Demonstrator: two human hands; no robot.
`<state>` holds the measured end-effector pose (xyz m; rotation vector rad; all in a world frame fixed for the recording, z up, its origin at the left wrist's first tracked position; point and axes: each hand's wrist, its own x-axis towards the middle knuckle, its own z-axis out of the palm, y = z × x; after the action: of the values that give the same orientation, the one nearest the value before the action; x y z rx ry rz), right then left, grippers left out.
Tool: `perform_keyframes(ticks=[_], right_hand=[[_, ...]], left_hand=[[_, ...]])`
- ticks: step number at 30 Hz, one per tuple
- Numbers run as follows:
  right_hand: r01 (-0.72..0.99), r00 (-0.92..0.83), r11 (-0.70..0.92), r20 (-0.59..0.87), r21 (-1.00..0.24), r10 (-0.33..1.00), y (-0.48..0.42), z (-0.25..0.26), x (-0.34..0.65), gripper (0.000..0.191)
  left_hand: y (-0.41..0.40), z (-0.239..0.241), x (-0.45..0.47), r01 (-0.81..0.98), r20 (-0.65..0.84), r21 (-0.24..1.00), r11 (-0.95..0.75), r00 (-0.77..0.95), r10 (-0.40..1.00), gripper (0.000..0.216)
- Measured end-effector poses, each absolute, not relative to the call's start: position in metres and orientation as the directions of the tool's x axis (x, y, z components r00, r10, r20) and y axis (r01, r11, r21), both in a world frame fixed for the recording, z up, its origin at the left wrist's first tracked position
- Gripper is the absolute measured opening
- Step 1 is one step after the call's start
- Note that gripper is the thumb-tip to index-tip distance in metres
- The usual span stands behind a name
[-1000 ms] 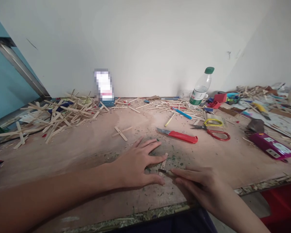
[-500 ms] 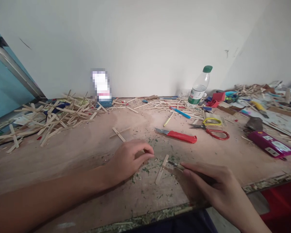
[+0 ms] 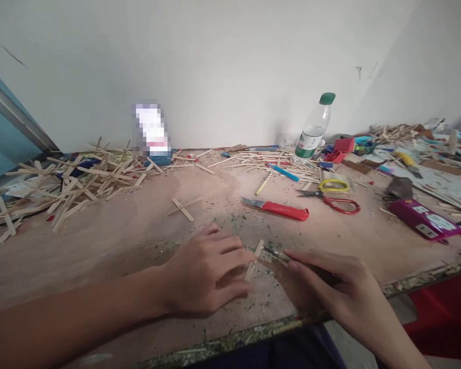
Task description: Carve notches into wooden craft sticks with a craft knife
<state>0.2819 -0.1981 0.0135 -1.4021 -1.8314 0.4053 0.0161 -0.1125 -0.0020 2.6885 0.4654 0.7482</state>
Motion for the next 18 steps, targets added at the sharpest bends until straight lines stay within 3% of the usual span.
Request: perform_keyframes(ticks=[2, 5, 9, 18], right_hand=[[0.670, -0.082, 0.337, 0.385, -0.662, 0.919, -0.198, 0.013, 0.283, 0.019], [0.665, -0.076, 0.333, 0.383, -0.669, 0.921, -0.198, 0.013, 0.283, 0.019], [0.667, -0.054, 0.318, 0.382, -0.674, 0.923, -0.198, 0.014, 0.282, 0.019], [0.653, -0.041, 0.305, 0.370, -0.693, 0.928, -0.200, 0.016, 0.282, 0.017]], left_hand=[[-0.115, -0.001, 0.018, 0.202, 0.382, 0.376, -0.904, 0.855, 0.350, 0.033], [-0.119, 0.001, 0.020, 0.217, 0.325, 0.374, -0.902, 0.880, 0.346, 0.021], [-0.120, 0.003, 0.020, 0.235, 0.289, 0.415, -0.879, 0.882, 0.373, 0.030], [-0.106, -0.005, 0.017, 0.313, 0.277, 0.563, -0.765, 0.800, 0.532, 0.026]])
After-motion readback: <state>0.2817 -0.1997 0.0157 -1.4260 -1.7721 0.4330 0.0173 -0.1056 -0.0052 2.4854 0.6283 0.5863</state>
